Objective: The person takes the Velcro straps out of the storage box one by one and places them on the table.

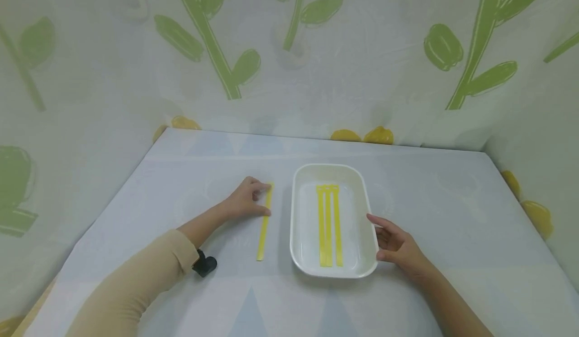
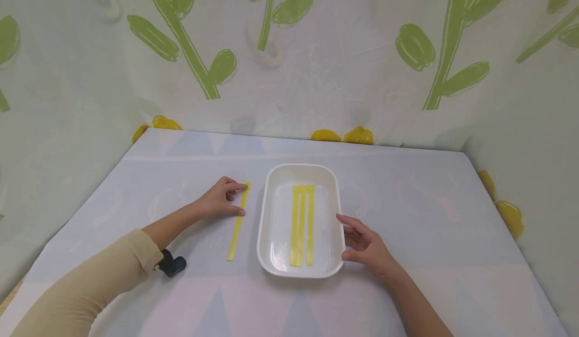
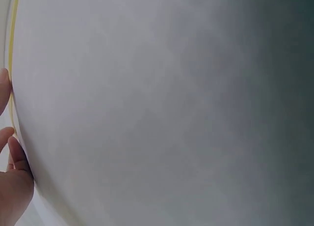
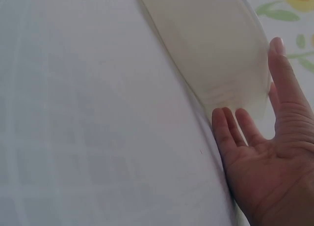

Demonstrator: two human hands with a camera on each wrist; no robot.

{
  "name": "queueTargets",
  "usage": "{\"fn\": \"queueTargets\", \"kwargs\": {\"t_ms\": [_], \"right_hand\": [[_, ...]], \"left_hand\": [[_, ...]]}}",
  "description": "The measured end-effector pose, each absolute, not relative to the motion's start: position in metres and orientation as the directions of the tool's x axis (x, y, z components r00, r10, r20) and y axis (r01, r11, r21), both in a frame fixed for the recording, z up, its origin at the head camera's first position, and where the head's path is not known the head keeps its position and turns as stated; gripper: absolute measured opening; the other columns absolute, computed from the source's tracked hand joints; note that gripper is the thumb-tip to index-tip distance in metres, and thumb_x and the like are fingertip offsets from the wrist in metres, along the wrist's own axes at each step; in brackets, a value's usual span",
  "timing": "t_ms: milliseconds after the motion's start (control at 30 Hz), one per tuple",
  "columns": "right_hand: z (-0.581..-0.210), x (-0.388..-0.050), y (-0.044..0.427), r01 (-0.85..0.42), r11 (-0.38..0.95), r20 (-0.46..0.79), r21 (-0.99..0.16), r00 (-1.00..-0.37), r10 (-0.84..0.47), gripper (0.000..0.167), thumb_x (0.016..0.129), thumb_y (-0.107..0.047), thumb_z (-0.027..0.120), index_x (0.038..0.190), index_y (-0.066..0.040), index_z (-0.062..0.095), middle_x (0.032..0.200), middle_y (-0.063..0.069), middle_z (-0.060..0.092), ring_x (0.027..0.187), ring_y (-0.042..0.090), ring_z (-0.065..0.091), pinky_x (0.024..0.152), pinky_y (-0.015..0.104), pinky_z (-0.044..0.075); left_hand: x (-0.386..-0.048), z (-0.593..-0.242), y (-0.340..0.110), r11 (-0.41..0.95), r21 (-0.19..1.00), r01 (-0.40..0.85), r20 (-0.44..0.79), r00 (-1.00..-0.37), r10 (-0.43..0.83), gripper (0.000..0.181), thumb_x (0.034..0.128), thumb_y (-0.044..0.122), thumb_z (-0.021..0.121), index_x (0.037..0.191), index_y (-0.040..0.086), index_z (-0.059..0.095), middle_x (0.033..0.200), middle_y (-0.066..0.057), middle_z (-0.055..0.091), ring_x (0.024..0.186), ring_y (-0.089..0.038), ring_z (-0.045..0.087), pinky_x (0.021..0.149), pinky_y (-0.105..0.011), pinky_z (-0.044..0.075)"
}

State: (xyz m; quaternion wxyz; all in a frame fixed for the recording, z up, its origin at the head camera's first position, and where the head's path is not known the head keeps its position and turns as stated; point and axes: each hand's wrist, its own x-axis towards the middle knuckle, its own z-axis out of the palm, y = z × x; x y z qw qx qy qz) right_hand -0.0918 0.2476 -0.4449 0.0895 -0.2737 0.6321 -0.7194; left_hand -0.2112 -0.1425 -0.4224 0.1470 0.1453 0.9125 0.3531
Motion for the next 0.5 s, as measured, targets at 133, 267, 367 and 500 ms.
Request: {"fn": "queueTargets", "kwargs": {"t_ms": [133, 267, 367, 500], "right_hand": [[-0.4451, -0.0914, 0.2482, -0.217, -0.183, 0.279, -0.959, -0.836, -0.473, 0.067, 0.084, -0.001, 0.068, 0.144, -0.004, 0.037, 0.134, 0.002, 0.053, 0.114, 0.012, 0.057, 0.095, 0.021, 0.046], [-0.4448, -0.0908, 0.2487, -0.215, -0.174, 0.273, -0.961, -0.839, -0.471, 0.067, 0.084, 0.000, 0.067, 0.144, -0.003, 0.036, 0.134, 0.002, 0.053, 0.113, 0.012, 0.057, 0.095, 0.021, 0.045], [-0.4445, -0.0903, 0.2485, -0.200, -0.155, 0.250, -0.967, -0.850, -0.464, 0.067, 0.084, 0.001, 0.068, 0.144, -0.004, 0.037, 0.133, 0.001, 0.054, 0.112, 0.012, 0.057, 0.094, 0.021, 0.046], [-0.4440, -0.0901, 0.2473, -0.188, -0.128, 0.226, -0.974, -0.860, -0.458, 0.067, 0.084, 0.001, 0.067, 0.143, -0.004, 0.037, 0.132, -0.001, 0.054, 0.112, 0.011, 0.058, 0.093, 0.022, 0.047]], "left_hand": [[-0.2091, -0.4212, -0.1384, 0.712, 0.680, 0.176, -0.149, -0.917, 0.369, 0.075, 0.0680, 0.024, 0.085, 0.133, 0.004, 0.054, 0.105, -0.011, 0.044, 0.091, -0.022, 0.044, 0.081, -0.031, 0.041], [-0.2082, -0.4200, -0.1348, 0.725, 0.667, 0.172, -0.157, -0.919, 0.362, 0.075, 0.0671, 0.026, 0.086, 0.132, 0.005, 0.055, 0.107, -0.011, 0.046, 0.092, -0.022, 0.045, 0.083, -0.032, 0.042], [-0.2096, -0.4189, -0.1343, 0.735, 0.655, 0.172, -0.164, -0.918, 0.361, 0.075, 0.0670, 0.028, 0.086, 0.132, 0.006, 0.055, 0.111, -0.012, 0.049, 0.095, -0.022, 0.047, 0.086, -0.035, 0.044], [-0.2118, -0.4168, -0.1361, 0.732, 0.660, 0.170, -0.173, -0.914, 0.368, 0.074, 0.0673, 0.028, 0.085, 0.131, 0.006, 0.055, 0.115, -0.013, 0.052, 0.098, -0.023, 0.048, 0.087, -0.037, 0.044]]}}
